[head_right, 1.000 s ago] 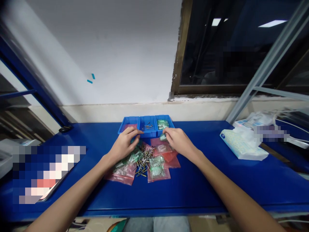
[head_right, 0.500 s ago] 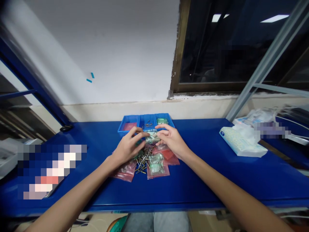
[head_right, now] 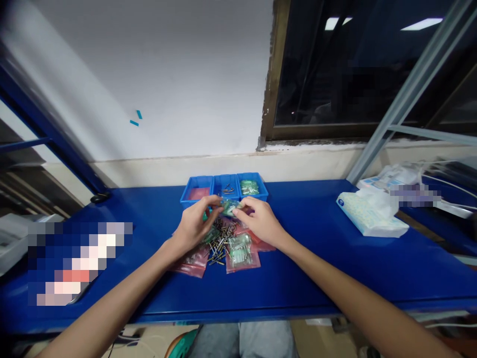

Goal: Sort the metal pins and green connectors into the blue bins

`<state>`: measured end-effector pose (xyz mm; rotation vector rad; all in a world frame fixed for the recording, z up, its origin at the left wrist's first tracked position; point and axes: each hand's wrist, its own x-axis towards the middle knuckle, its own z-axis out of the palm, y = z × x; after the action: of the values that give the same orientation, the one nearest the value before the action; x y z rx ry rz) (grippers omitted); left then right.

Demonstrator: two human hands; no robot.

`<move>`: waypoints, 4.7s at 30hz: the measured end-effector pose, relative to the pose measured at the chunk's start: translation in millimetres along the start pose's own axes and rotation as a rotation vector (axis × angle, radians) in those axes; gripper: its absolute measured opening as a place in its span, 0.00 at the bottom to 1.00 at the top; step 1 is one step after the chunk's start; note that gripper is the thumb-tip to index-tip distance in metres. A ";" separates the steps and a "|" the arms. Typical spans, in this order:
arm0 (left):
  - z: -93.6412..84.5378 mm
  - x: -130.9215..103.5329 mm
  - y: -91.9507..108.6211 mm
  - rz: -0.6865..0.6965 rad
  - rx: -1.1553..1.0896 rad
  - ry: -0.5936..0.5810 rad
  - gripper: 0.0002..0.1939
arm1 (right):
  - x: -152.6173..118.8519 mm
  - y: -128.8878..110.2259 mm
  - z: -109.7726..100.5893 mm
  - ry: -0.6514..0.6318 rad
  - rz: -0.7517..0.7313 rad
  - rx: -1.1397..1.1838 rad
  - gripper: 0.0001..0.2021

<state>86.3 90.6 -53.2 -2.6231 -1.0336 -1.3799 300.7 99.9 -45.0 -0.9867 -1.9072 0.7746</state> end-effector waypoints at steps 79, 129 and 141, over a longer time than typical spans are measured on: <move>4.1 -1.3 0.8 0.021 0.195 -0.544 0.17 | 13.4 16.4 -22.9 -0.248 0.176 -0.489 0.18; -4.8 5.7 11.6 0.113 0.082 -0.596 0.13 | 17.1 20.9 -35.3 -0.151 0.203 -0.408 0.19; -3.3 5.5 11.8 0.112 0.070 -0.579 0.11 | 21.9 12.4 -44.4 -0.011 0.107 -0.234 0.13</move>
<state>92.6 83.4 -43.7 -3.0382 -0.9171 -0.5490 336.2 131.0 -25.8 -1.2383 -1.9996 0.6273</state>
